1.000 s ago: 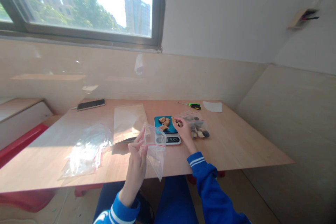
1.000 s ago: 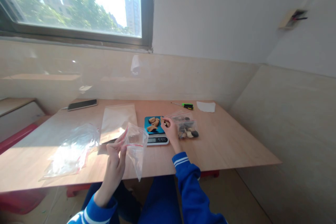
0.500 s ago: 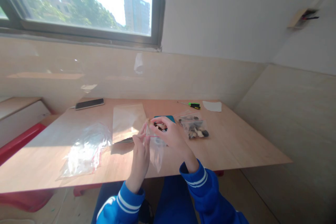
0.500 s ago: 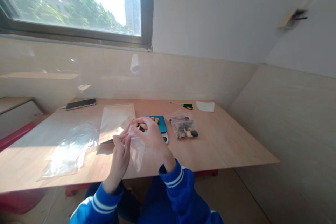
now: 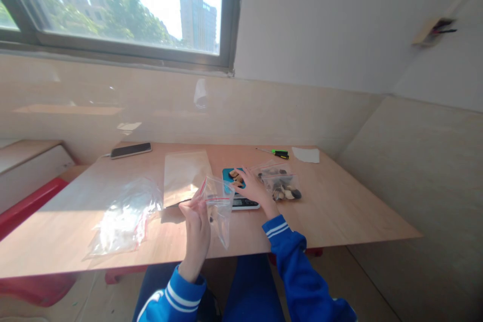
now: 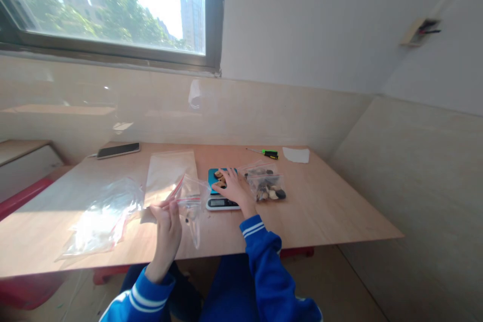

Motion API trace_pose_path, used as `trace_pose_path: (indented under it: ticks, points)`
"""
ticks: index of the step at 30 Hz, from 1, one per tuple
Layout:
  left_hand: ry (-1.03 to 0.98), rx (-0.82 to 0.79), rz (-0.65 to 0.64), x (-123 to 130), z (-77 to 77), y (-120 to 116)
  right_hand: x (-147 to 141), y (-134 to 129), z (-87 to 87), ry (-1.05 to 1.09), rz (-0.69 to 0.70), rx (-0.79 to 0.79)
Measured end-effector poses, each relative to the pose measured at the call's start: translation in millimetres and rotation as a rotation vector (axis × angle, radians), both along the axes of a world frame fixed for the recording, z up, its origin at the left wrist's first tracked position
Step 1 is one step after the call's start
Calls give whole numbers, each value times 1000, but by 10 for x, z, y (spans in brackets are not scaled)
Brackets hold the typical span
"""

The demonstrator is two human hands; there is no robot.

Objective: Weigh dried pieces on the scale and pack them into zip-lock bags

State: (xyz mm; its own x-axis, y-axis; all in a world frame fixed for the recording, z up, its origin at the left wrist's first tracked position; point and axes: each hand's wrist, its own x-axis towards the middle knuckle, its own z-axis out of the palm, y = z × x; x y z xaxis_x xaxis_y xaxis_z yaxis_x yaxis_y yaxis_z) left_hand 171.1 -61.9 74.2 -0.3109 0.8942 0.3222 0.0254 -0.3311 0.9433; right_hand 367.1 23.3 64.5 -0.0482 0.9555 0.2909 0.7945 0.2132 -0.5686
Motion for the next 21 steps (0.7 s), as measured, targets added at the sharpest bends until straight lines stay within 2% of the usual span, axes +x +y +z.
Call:
trace_pose_path:
  ticks: [3,8,14,21]
  points:
    - [-7,-18,-46,-20,-30,5,34,68,-132,-94,-28,-74]
    - [-2,-58,-17,-45,-50,12,94,75,-199,11,9,40]
    - [14,-27,6,-37,-41,-1,215,85,-294,118,-32,125]
    - [4,-31,-10,-27,8,-9,242,104,-291,290,-75,198]
